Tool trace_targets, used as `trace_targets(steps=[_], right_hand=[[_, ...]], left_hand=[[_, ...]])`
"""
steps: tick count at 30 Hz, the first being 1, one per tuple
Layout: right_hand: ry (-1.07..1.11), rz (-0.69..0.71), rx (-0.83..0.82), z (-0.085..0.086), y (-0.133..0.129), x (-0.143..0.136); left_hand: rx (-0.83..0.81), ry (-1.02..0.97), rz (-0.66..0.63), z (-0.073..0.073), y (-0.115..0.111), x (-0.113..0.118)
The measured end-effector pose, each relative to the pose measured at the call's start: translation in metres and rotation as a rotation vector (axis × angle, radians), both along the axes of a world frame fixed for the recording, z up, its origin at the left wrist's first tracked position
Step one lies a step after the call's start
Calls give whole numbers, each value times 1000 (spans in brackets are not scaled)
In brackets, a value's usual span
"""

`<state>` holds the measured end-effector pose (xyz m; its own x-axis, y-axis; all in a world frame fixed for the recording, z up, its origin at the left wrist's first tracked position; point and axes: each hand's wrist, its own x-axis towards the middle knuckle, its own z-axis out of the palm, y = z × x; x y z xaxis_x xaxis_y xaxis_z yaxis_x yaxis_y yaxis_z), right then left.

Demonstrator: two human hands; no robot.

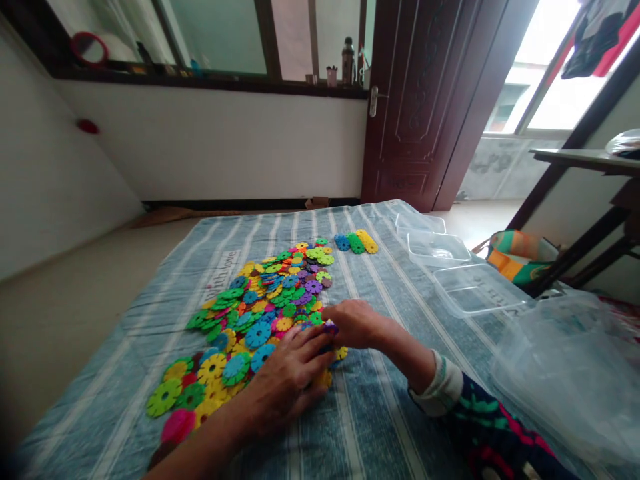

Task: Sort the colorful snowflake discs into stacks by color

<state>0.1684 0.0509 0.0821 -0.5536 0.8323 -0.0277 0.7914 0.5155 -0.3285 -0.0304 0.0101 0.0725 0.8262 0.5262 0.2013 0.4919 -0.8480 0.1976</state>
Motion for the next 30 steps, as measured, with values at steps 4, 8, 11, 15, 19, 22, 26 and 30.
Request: trace_targets(steps=[4,8,11,15,19,22,26,30], right_hand=[[273,-60,-2,-7,7,-1],[258,-143,-55,-1,11,9],[81,-108,-135,6,10,17],[-115,-64,-121,9,6,14],[-209,-66,-77,9,2,4],[-243,-64,-91,10,1,1],[-222,-67,-101,10,3,2],[-35,-22,-173,9,5,4]], left_hand=[[109,-1,144,-9,7,-3],[163,29,309,-7,13,-7],[188,37,385,-6,16,-11],[208,16,451,-5,22,-18],[202,10,481,-5,28,-21],[206,2,479,-6,30,-22],[223,-1,500,-7,33,-25],[260,0,539,-8,37,-29]])
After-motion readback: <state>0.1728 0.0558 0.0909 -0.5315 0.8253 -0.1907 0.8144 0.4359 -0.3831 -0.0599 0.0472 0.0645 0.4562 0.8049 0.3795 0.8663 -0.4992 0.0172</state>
